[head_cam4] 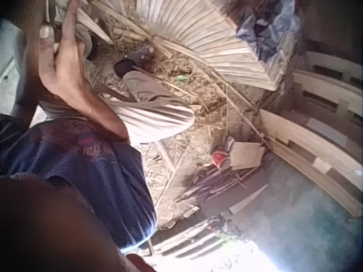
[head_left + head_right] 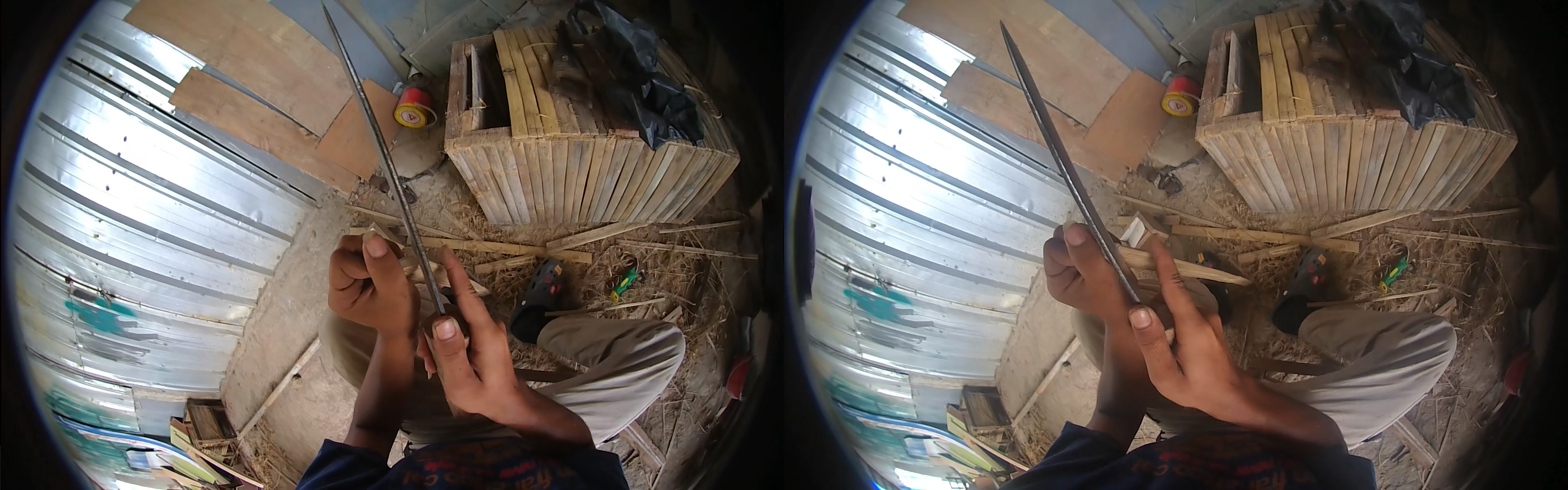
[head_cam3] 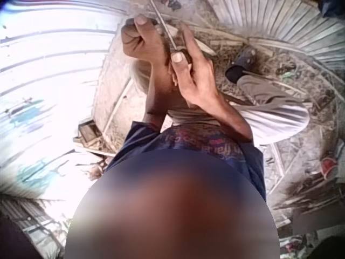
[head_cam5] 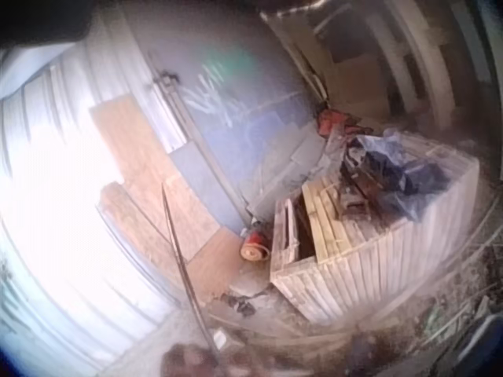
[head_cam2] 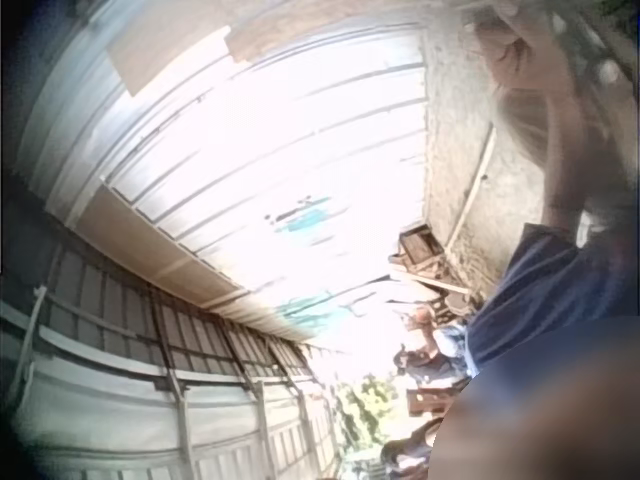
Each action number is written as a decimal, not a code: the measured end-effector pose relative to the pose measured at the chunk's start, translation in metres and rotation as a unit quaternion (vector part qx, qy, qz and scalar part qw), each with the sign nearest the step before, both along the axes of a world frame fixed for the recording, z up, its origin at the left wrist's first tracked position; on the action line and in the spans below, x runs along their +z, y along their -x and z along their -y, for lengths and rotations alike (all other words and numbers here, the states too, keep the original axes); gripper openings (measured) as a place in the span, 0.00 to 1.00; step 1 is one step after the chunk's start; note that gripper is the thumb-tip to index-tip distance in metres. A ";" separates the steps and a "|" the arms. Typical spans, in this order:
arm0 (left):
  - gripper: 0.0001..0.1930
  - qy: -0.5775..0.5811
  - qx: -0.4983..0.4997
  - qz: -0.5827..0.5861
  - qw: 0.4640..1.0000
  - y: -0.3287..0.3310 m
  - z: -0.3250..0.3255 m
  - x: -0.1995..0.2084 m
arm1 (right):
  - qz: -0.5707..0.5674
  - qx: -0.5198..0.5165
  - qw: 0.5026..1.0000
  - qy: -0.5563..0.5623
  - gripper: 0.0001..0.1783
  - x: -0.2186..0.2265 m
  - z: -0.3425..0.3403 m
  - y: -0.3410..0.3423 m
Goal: The person sits on the floor and uses a knife to shave and shape a long, thin piece of wood. They repeatedly scrape the blade along the wood's surface to remove thin layers and smooth the edges.
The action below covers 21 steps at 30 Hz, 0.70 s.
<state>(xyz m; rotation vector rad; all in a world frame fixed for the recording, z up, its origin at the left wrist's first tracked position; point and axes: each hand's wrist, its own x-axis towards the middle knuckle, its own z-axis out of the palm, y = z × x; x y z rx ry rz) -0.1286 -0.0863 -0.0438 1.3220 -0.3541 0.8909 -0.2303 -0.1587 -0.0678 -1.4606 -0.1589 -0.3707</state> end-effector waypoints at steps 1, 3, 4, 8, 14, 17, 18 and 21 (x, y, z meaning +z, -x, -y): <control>0.23 -0.005 -0.006 0.007 1.000 0.001 0.003 0.000 | -0.009 0.013 1.000 -0.026 0.37 0.001 0.001 0.002; 0.23 -0.021 0.005 -0.002 1.000 0.000 0.007 0.001 | -0.054 0.026 0.996 -0.062 0.37 0.005 0.003 0.007; 0.23 -0.029 0.015 -0.009 0.999 -0.001 0.008 0.002 | -0.085 0.047 0.990 -0.102 0.38 0.008 0.003 0.010; 0.23 -0.032 0.021 0.003 0.999 -0.010 0.007 0.007 | 0.016 -0.002 0.997 -0.076 0.40 0.018 0.006 0.015; 0.22 -0.018 0.041 -0.014 0.999 -0.013 0.003 0.002 | -0.075 0.022 0.996 -0.045 0.38 0.007 0.008 -0.001; 0.22 -0.014 0.038 -0.050 0.998 -0.007 0.003 0.000 | -0.032 0.035 0.999 0.008 0.38 -0.002 0.007 -0.008; 0.22 0.027 0.045 -0.087 0.995 -0.007 0.002 0.001 | -0.005 0.032 0.999 0.015 0.38 -0.004 0.007 -0.010; 0.22 -0.010 0.107 -0.024 0.994 -0.013 0.001 0.004 | -0.151 0.085 0.984 -0.048 0.37 -0.007 0.009 -0.012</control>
